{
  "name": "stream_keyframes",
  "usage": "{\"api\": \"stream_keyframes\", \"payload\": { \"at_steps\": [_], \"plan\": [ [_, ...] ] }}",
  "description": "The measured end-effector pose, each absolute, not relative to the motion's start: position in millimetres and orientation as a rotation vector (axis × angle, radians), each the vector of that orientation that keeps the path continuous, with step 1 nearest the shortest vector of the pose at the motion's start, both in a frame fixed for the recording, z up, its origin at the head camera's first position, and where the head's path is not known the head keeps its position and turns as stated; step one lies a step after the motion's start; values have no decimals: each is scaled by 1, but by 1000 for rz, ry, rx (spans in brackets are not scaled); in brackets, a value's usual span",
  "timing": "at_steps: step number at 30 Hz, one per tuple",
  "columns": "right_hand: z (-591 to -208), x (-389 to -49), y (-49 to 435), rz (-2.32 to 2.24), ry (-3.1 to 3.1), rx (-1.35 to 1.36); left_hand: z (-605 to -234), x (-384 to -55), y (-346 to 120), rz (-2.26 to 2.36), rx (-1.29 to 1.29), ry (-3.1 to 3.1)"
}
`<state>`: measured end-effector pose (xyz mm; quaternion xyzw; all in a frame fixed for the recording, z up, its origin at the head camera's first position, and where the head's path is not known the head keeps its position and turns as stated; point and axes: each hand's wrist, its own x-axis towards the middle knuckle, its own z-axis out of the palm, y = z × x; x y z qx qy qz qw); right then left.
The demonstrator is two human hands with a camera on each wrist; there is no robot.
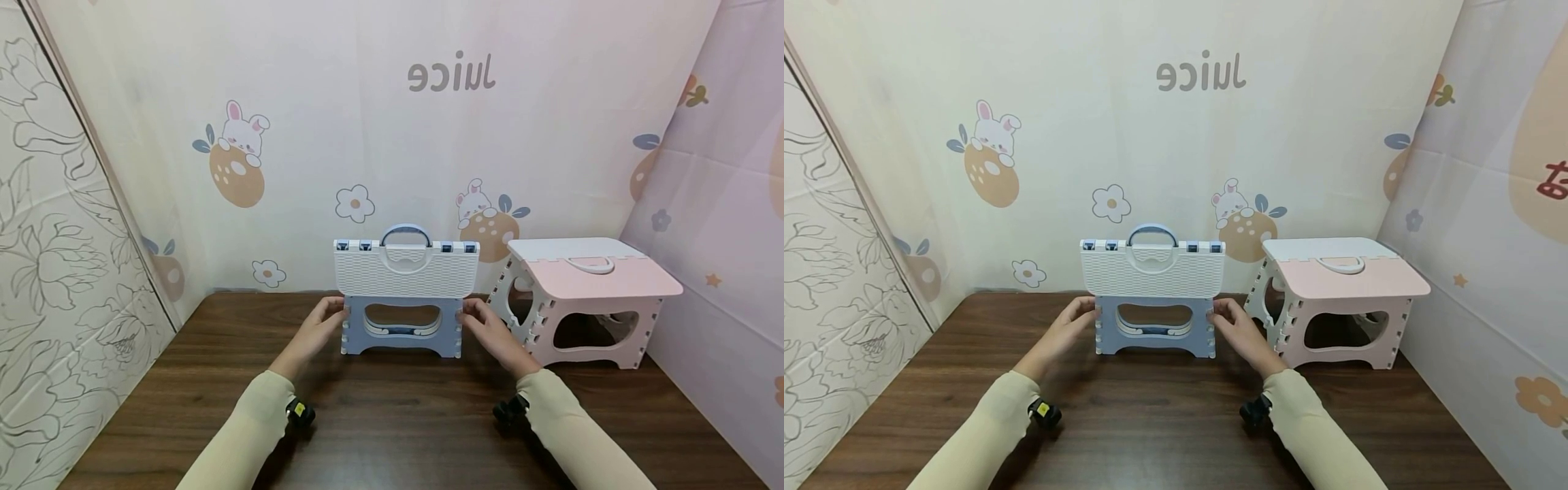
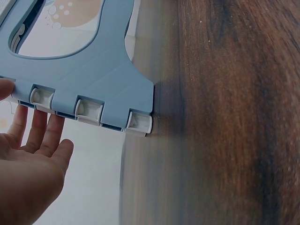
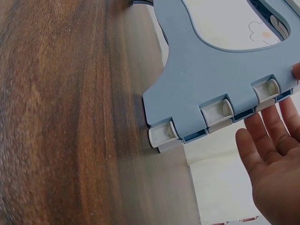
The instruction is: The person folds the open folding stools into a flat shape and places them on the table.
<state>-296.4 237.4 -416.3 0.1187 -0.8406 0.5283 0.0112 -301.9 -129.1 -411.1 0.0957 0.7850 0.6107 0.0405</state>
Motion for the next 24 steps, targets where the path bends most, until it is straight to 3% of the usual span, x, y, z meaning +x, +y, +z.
{"api": "stream_keyframes", "payload": {
  "at_steps": [24],
  "plan": [
    [-417, -298, 240, 1663, -2572, 394, -414, -304, -133, 1865, 438, 2431]
  ]
}}
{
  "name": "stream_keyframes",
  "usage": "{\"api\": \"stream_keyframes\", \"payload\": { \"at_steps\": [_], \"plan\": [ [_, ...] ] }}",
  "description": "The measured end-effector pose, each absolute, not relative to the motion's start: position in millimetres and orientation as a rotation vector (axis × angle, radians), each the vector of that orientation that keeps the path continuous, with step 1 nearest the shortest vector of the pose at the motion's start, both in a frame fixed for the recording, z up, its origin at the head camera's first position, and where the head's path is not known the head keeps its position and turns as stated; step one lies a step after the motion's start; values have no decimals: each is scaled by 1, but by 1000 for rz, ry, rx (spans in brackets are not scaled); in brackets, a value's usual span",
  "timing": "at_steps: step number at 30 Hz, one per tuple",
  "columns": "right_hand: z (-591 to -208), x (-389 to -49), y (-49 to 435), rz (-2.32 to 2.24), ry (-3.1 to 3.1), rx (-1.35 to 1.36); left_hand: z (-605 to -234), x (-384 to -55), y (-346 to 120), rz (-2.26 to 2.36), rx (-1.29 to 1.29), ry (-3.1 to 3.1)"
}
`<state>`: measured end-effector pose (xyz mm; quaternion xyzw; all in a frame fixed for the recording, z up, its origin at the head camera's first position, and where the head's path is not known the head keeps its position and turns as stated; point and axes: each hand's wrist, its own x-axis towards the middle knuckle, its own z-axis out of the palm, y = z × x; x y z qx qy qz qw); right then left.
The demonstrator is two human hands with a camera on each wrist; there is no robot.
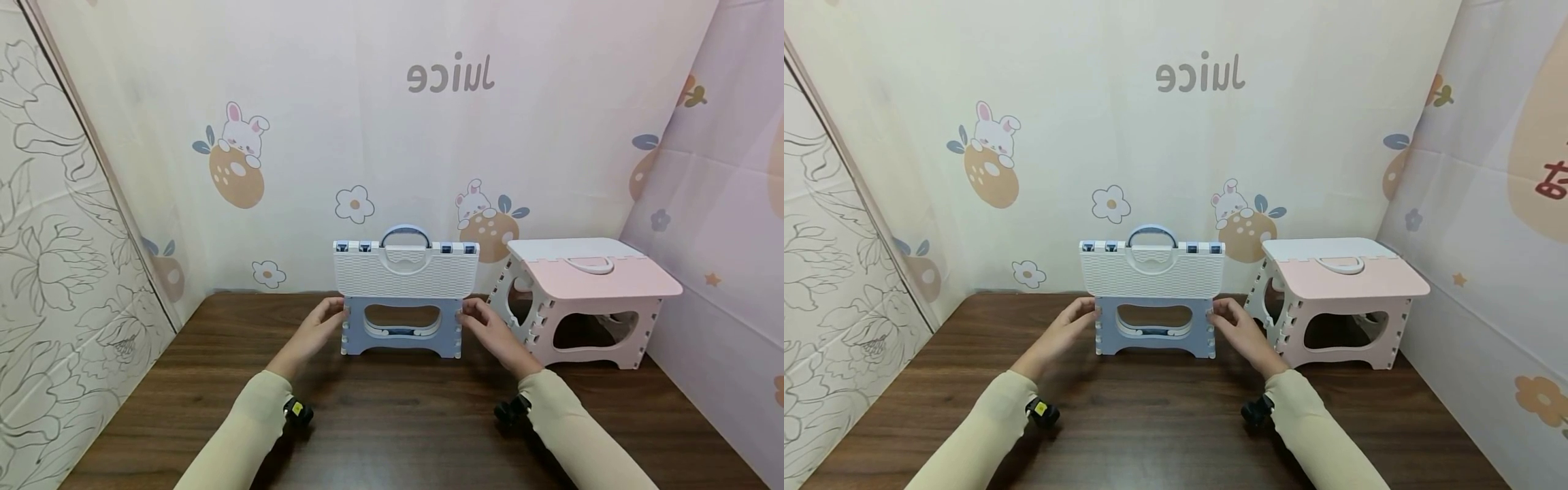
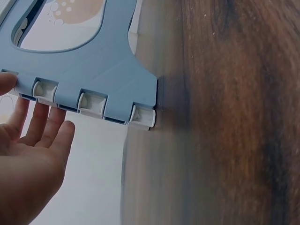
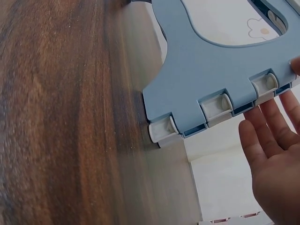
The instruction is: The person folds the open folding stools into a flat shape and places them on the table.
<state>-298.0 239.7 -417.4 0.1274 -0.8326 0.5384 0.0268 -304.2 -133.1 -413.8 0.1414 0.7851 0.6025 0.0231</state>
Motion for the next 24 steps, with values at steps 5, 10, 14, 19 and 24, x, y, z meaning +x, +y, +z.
{"api": "stream_keyframes", "payload": {
  "at_steps": [5, 10, 14, 19, 24],
  "plan": [
    [-419, -299, 240, 1668, -2560, 412, -413, -305, -136, 1833, 521, 2436],
    [-419, -298, 241, 1641, -2560, 443, -412, -305, -137, 1827, 561, 2434],
    [-419, -297, 242, 1629, -2552, 476, -412, -305, -137, 1823, 562, 2442],
    [-420, -294, 242, 1656, -2512, 533, -414, -306, -137, 1821, 538, 2435],
    [-420, -294, 241, 1655, -2482, 564, -413, -307, -138, 1792, 563, 2438]
  ]
}}
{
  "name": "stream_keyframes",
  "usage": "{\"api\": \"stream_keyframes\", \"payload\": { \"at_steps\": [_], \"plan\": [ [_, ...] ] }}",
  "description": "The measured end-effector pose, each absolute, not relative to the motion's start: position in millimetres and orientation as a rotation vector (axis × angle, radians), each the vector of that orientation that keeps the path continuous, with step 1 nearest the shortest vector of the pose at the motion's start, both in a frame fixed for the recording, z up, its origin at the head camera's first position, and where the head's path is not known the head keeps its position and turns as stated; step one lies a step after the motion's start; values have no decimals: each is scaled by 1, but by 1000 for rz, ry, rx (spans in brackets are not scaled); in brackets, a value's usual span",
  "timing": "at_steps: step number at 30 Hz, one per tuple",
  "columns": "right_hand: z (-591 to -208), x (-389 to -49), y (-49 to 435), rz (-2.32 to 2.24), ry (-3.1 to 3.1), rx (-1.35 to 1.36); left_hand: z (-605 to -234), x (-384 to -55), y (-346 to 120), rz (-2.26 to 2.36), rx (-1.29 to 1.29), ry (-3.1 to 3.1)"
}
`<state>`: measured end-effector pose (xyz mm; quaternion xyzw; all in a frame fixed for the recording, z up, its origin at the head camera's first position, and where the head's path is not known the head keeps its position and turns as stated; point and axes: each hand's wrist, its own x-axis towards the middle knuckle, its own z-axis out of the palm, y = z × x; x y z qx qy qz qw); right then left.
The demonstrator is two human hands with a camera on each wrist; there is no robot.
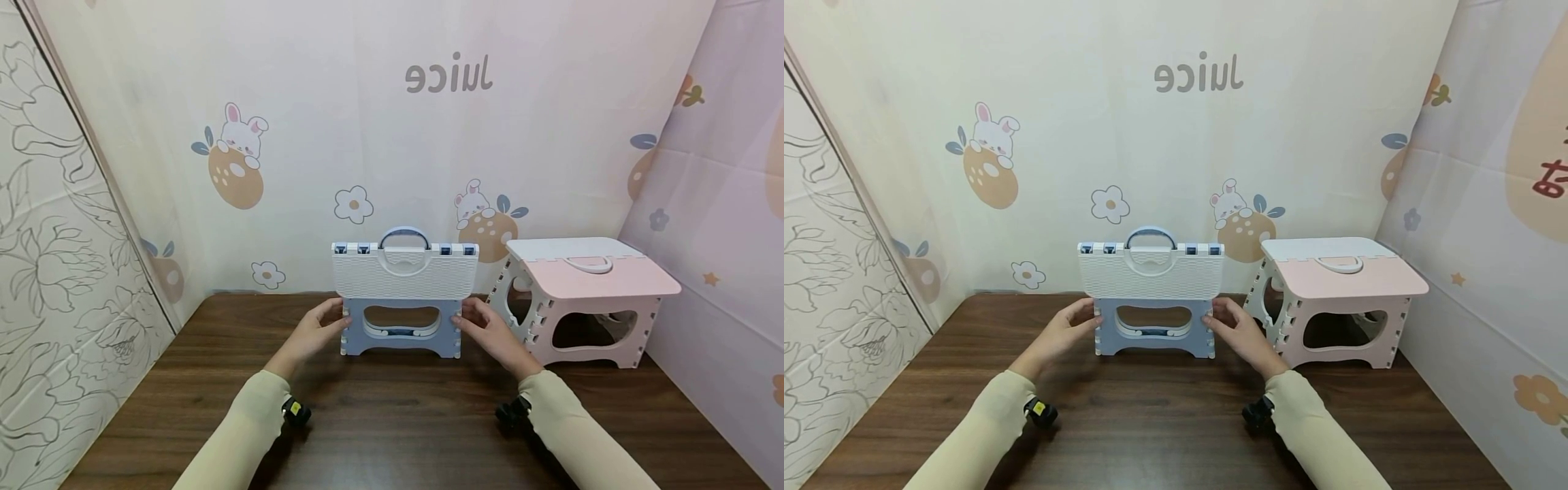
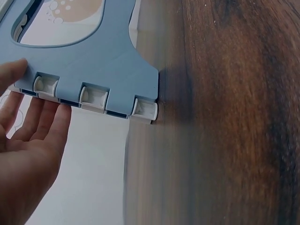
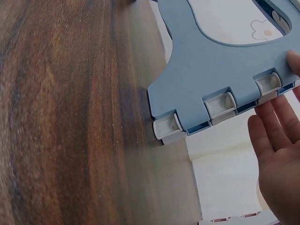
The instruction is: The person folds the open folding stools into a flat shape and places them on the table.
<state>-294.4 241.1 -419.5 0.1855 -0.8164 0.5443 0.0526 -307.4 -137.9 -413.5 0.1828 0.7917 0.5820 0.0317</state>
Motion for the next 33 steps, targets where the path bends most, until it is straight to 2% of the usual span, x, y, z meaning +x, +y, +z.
{"api": "stream_keyframes", "payload": {
  "at_steps": [33],
  "plan": [
    [-426, -296, 239, 1600, -2439, 601, -421, -306, -130, 1889, 620, 2531]
  ]
}}
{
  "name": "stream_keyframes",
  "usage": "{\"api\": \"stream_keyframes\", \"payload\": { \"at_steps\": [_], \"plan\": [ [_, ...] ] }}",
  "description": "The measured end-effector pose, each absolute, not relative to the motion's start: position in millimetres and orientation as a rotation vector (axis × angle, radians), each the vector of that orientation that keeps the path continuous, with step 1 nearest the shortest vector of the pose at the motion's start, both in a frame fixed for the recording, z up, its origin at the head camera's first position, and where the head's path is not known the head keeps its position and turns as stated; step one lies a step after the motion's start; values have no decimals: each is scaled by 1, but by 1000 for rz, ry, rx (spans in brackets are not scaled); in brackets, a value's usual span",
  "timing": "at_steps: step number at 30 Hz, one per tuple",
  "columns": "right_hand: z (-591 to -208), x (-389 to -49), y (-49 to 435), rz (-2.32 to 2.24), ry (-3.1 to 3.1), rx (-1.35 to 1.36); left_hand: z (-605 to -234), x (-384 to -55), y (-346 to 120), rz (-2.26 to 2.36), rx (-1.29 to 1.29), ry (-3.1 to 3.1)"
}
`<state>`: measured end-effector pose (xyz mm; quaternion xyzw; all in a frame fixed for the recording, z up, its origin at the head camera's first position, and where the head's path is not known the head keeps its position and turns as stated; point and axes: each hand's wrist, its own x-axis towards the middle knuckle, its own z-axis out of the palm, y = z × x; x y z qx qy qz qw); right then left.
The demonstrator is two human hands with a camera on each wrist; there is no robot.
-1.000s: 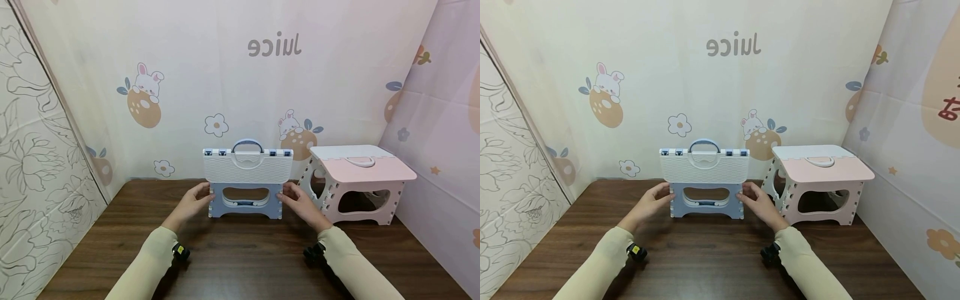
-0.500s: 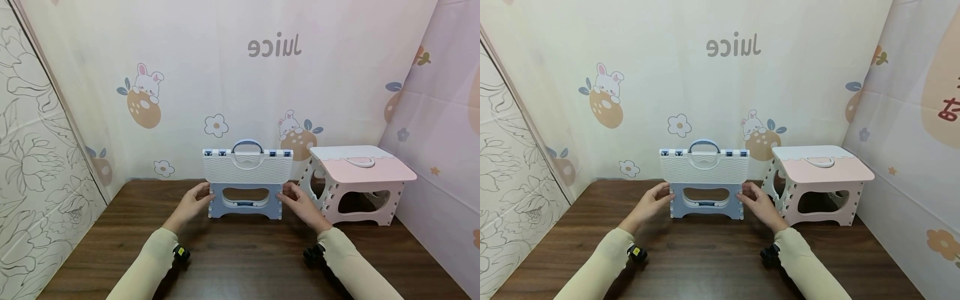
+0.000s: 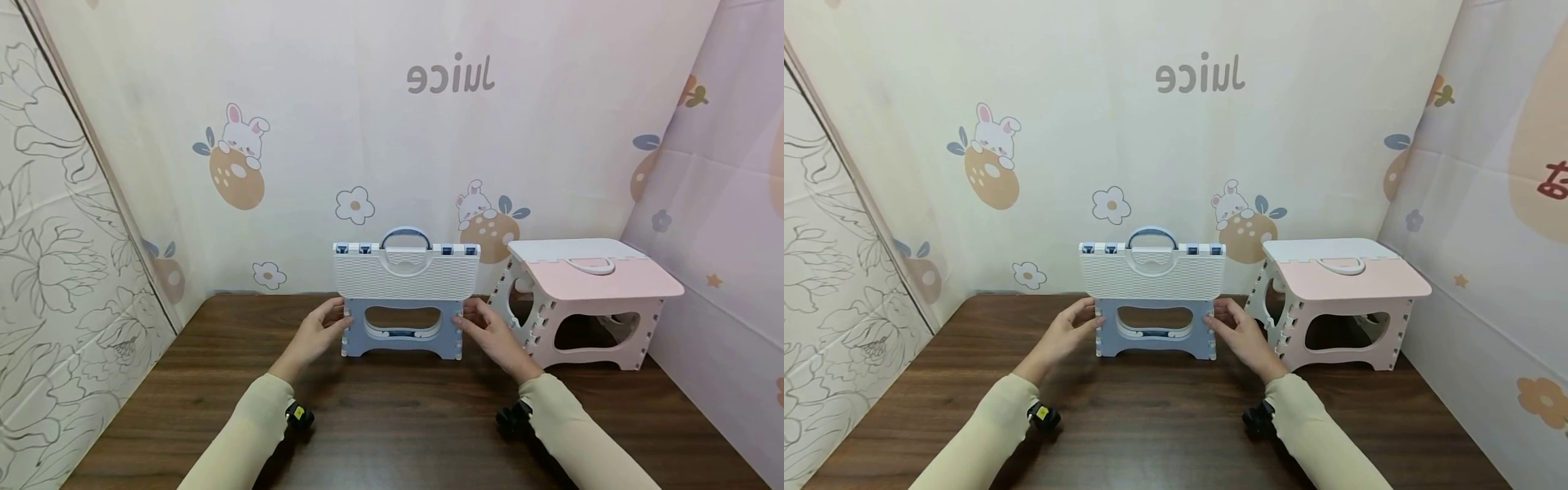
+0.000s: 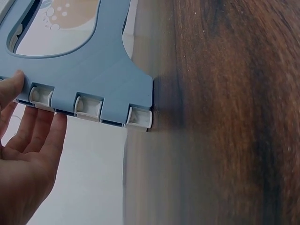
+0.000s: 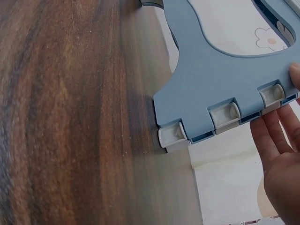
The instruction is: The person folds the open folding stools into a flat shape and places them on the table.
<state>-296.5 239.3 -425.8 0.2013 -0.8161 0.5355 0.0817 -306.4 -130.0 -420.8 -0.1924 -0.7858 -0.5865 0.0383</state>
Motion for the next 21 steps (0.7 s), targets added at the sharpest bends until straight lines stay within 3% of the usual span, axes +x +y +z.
{"api": "stream_keyframes", "payload": {
  "at_steps": [21],
  "plan": [
    [-417, -292, 241, 1653, -2399, 629, -409, -302, -128, -1733, -584, -2476]
  ]
}}
